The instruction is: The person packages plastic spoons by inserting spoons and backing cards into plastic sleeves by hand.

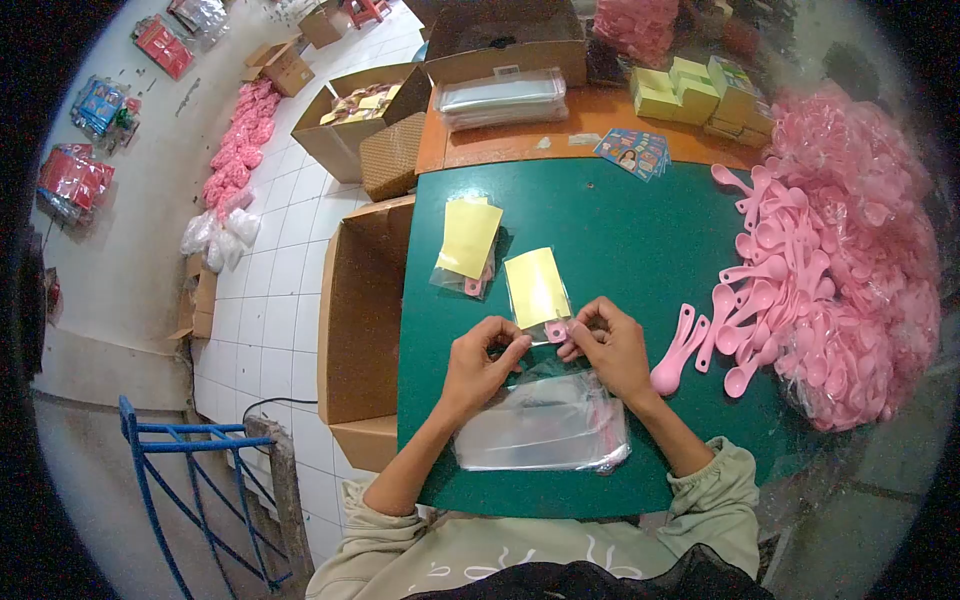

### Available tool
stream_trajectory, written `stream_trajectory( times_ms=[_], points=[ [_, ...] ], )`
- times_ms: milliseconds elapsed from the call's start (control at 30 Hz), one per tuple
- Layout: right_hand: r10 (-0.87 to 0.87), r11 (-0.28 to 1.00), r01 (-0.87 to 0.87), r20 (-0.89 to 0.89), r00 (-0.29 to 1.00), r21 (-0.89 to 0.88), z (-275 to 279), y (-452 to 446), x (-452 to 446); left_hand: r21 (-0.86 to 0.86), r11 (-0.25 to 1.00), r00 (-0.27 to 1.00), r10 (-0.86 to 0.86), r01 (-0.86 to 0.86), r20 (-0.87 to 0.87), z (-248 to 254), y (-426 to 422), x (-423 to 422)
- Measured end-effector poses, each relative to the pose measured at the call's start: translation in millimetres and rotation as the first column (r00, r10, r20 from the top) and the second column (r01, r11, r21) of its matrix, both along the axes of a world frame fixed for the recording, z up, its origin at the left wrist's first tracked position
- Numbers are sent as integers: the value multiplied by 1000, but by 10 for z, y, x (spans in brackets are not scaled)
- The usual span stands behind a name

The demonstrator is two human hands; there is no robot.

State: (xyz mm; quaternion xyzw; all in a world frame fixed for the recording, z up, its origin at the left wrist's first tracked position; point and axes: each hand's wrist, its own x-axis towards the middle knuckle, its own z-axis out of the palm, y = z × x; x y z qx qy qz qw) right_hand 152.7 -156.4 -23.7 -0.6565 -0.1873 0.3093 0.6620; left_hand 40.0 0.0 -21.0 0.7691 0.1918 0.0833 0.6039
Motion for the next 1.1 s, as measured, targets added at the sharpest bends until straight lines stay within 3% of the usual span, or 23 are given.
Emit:
stream_trajectory(
  times_ms=[200, 400, 500, 733, 833, 933, 1100],
  points=[
    [-68, 998, 68, 59, 996, -10, 16, 35, -36, -145, 981, 990, 137, -132, 26, 27, -53, 12],
    [-46, 999, 49, 156, 987, -14, 5, 66, -111, -143, 983, 991, 123, -116, 45, -86, -68, -4],
    [-39, 997, 54, 248, 968, -54, 24, 79, -133, 48, 997, 994, 61, -65, 85, -44, -70, -13],
    [-51, 990, 90, 328, 943, -106, -17, 76, -126, 51, 996, 995, 74, -77, 61, -36, -70, -10],
    [-59, 991, 83, 208, 976, -104, 13, 84, -127, 66, 993, 993, 94, -99, 64, -55, -74, -8],
    [-51, 993, 73, 214, 975, -95, -27, 68, -118, 94, 990, 994, 102, -106, 51, -14, -71, -4],
    [78, 982, -9, 366, 927, -187, 66, 58, -100, 83, 990, 993, 113, -116, 41, -32, -74, -11]
  ],
)
